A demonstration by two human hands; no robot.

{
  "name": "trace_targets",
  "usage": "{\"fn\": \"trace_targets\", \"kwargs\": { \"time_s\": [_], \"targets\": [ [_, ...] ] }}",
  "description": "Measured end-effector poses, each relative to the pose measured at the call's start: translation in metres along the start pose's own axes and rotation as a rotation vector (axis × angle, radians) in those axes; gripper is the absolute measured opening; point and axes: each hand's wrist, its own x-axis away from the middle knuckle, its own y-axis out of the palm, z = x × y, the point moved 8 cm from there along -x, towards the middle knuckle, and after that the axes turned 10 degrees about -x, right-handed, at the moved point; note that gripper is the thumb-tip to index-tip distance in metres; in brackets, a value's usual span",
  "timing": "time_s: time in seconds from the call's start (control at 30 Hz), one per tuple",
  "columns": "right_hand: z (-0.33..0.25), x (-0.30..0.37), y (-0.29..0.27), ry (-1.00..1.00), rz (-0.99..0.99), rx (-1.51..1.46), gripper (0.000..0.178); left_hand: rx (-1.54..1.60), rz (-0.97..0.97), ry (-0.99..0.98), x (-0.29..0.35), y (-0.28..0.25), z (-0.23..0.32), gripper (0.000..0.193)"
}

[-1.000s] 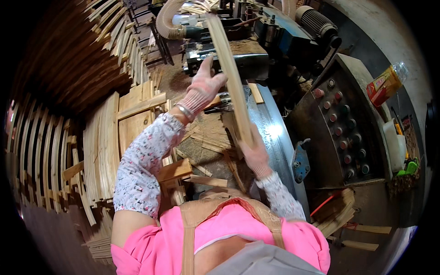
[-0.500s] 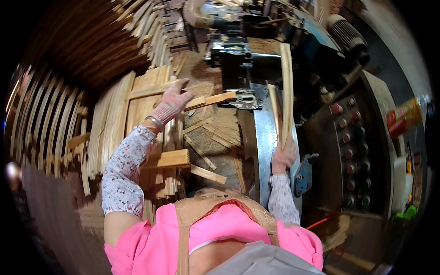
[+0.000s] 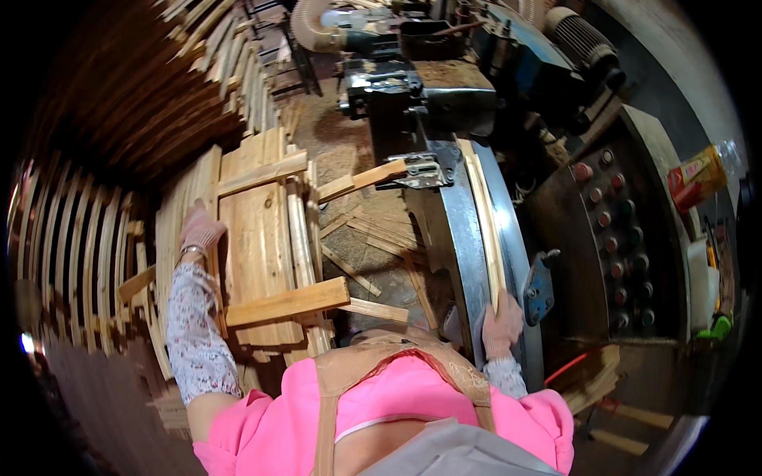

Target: The person feeds wooden planks into a woodworking machine, likely a planer or jointer, to smooth or shape them. They handle the planks one by one, guiding them through the machine and stacking the processed pieces on a nearby pile.

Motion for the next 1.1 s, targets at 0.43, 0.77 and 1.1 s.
{"fn": "trace_targets", "kwargs": {
  "time_s": [0.43,0.77,1.1],
  "targets": [
    [-0.049,-0.144,0.043,-0.361,0.193,0.080,0.026,0.146,0.058,0.248,0.016,-0.045,0.036,0.050],
    [-0.252,-0.157,-0.049,-1.064,0.034,-0.347,0.077,-0.368,0.783,1.437,0.214,-0.142,0.272,0.048],
    [-0.019,0.054,-0.045,0.140,-0.151,-0.074,0.077,-0.074,0.794,1.355,0.199,-0.120,0.301,0.066]
  ]
}}
